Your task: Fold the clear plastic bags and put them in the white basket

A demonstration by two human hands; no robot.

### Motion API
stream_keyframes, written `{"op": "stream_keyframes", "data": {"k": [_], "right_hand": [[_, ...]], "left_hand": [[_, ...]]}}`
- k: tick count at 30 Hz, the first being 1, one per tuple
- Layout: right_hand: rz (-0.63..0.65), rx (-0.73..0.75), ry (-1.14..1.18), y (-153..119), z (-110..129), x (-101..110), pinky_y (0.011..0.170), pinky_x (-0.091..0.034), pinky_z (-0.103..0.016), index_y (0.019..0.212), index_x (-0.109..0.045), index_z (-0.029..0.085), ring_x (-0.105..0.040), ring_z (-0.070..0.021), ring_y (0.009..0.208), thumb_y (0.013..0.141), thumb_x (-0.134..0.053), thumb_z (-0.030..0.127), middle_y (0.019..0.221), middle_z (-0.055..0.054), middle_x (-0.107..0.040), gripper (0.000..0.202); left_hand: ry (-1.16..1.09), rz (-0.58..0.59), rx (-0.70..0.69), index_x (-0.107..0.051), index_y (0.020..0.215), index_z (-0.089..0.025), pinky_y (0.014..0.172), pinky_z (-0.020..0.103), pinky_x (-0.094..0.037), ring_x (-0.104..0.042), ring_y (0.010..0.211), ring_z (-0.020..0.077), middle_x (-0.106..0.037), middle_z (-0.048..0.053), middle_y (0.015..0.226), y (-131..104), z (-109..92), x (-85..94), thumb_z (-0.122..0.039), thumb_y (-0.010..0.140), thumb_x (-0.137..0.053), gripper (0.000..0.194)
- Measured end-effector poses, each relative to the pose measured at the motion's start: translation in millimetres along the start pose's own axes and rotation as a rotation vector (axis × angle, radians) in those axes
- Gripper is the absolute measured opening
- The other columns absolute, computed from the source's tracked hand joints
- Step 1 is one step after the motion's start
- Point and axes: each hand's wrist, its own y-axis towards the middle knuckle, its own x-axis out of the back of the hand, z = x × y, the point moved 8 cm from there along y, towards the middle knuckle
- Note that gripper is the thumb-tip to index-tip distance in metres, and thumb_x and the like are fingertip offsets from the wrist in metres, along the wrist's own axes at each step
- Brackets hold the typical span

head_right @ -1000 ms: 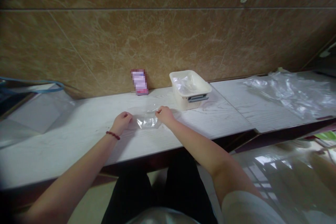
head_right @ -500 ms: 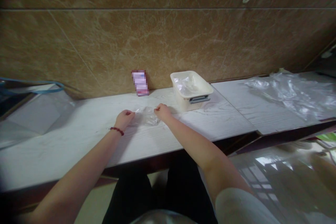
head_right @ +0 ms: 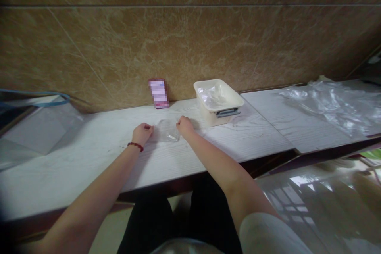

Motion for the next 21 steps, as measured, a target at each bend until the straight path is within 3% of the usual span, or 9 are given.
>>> {"op": "stream_keyframes", "data": {"k": [10, 17, 21], "right_hand": [[0.03, 0.018, -0.137, -7.6, 1.6, 0.7, 0.063, -0.038, -0.024, 0.084, -0.053, 0.017, -0.056, -0.0158, 0.079, 0.077, -0.046, 0.027, 0.088, -0.008, -0.059, 0.014], [0.037, -0.007, -0.136, -6.9, -3.5, 3.8, 0.067, -0.039, -0.024, 0.091, -0.051, 0.017, -0.056, -0.0161, 0.083, 0.075, -0.05, 0.035, 0.089, -0.007, -0.06, 0.023], [0.039, -0.018, -0.043, -6.8, -3.5, 7.2, 0.068, -0.039, -0.023, 0.098, -0.048, 0.016, -0.057, -0.0158, 0.083, 0.076, -0.048, 0.033, 0.09, -0.008, -0.061, 0.028]], "left_hand": [[0.083, -0.055, -0.218, -0.058, 0.068, -0.016, 0.072, 0.031, -0.041, -0.054, 0.077, 0.0207, -0.059, 0.009, 0.076, -5.4, -10.0, -0.8, -0.03, 0.069, -0.049, 0.017], [-0.08, -0.159, -0.124, -0.052, 0.088, -0.015, 0.069, 0.028, -0.043, -0.055, 0.069, 0.0143, -0.057, 0.006, 0.085, -8.4, 2.5, 11.9, -0.024, 0.066, -0.052, 0.024], [-0.371, -0.139, 0.091, -0.046, 0.095, -0.016, 0.057, 0.025, -0.045, -0.055, 0.064, 0.0117, -0.055, 0.005, 0.084, -5.0, 29.8, 6.2, -0.02, 0.067, -0.051, 0.029]]}}
